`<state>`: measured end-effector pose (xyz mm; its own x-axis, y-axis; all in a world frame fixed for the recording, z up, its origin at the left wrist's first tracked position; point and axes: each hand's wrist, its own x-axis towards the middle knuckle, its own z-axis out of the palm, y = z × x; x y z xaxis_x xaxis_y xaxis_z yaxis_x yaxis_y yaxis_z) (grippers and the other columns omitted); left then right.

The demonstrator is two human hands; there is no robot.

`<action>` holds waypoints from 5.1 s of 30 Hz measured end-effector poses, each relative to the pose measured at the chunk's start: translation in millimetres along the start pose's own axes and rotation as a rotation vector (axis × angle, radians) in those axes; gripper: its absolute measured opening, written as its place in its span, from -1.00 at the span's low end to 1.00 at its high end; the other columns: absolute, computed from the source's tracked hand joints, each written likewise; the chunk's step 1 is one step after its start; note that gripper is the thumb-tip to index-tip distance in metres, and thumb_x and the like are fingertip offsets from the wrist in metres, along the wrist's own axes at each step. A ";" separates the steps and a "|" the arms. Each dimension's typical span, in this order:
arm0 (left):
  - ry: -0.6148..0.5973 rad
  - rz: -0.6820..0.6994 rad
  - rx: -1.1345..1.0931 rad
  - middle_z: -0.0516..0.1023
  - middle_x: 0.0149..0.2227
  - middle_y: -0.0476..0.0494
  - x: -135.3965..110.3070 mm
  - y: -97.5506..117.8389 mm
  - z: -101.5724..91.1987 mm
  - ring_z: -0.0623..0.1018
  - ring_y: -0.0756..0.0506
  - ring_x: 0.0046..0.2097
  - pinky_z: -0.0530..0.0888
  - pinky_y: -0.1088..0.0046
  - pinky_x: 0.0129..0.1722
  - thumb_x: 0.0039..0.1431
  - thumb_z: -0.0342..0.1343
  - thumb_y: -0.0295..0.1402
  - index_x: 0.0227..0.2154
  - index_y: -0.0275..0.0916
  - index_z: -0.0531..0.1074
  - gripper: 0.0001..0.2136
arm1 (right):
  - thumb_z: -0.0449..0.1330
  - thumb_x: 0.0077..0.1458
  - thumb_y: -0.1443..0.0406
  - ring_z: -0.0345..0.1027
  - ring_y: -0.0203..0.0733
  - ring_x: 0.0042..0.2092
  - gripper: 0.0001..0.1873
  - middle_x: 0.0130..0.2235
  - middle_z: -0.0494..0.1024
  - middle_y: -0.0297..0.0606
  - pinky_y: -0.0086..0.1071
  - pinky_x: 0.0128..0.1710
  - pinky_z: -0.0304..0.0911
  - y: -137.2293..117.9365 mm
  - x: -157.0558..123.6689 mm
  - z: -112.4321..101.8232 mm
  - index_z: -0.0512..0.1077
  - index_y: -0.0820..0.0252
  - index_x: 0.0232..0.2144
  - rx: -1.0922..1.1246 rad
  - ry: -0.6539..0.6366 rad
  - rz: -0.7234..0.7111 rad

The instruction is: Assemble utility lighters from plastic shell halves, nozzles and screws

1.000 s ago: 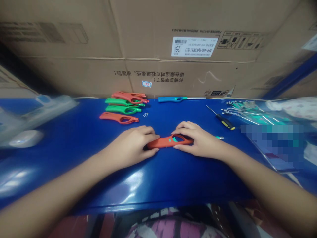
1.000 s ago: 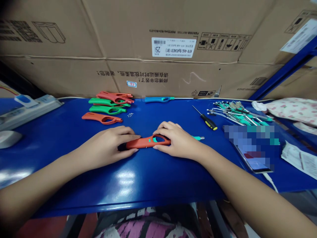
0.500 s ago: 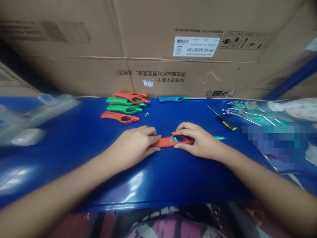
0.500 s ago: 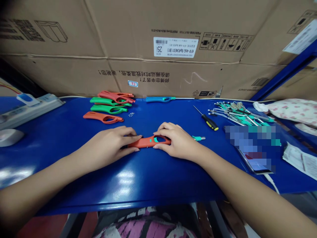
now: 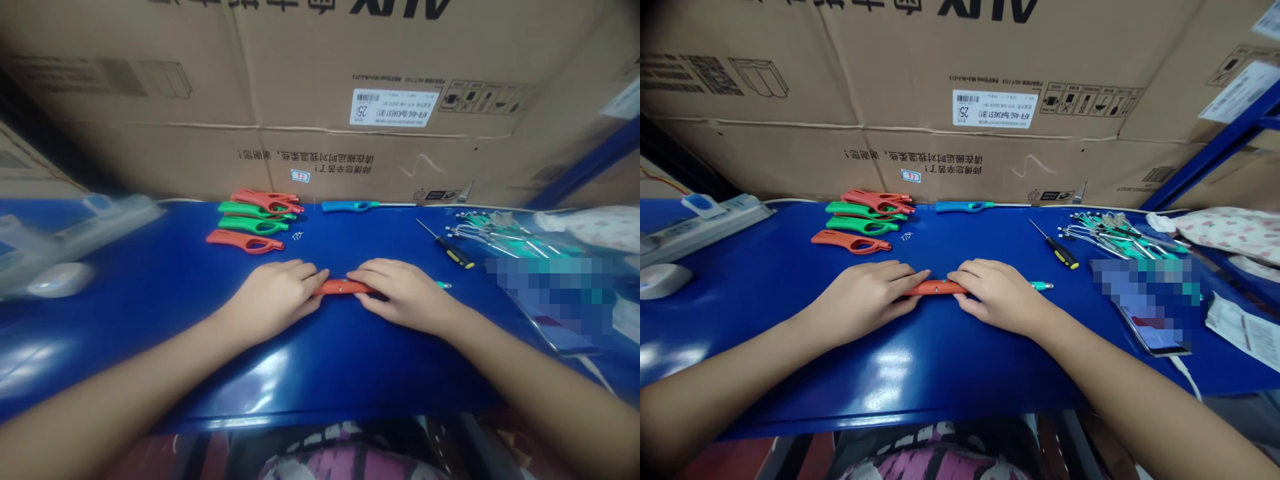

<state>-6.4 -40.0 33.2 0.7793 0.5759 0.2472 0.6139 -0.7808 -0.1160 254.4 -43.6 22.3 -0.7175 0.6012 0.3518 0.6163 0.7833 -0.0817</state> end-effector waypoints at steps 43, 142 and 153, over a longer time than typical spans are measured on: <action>0.044 -0.036 -0.150 0.57 -0.18 -0.15 1.8 -0.3 -3.0 0.63 -0.15 -0.24 0.53 0.36 -0.32 0.43 -0.13 -0.12 0.17 -0.21 0.38 -0.58 | 0.04 0.35 0.10 0.44 -0.18 -0.16 -0.68 -0.17 0.57 -0.22 -0.34 -0.20 0.27 0.3 1.4 -18.8 0.47 0.14 -0.10 0.209 -0.086 0.225; 0.036 -0.153 -0.617 0.46 -0.46 0.00 -2.6 14.4 6.6 0.36 0.01 -0.45 0.25 0.47 -0.41 0.34 0.06 -0.24 -0.26 -0.26 0.53 -0.78 | 0.02 0.33 0.36 0.28 -0.13 -0.26 -0.79 -0.30 0.49 -0.11 -0.26 -0.24 0.27 -3.2 -5.9 -9.8 0.44 0.33 -0.26 0.127 -0.071 -0.030; 0.026 -0.196 -0.567 0.53 -0.38 0.00 2.0 6.5 6.8 0.48 -0.02 -0.35 0.32 0.48 -0.34 0.33 0.08 -0.25 -0.23 -0.20 0.52 -0.82 | 0.04 0.32 0.36 0.28 -0.09 -0.21 -0.87 -0.26 0.48 -0.13 -0.24 -0.22 0.29 -4.2 -3.5 -4.8 0.39 0.27 -0.22 0.100 -0.028 0.043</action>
<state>0.0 -42.2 26.4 0.6502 0.7219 0.2366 0.5772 -0.6720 0.4640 255.9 -49.8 25.9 -0.7005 0.6379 0.3200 0.6123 0.7675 -0.1897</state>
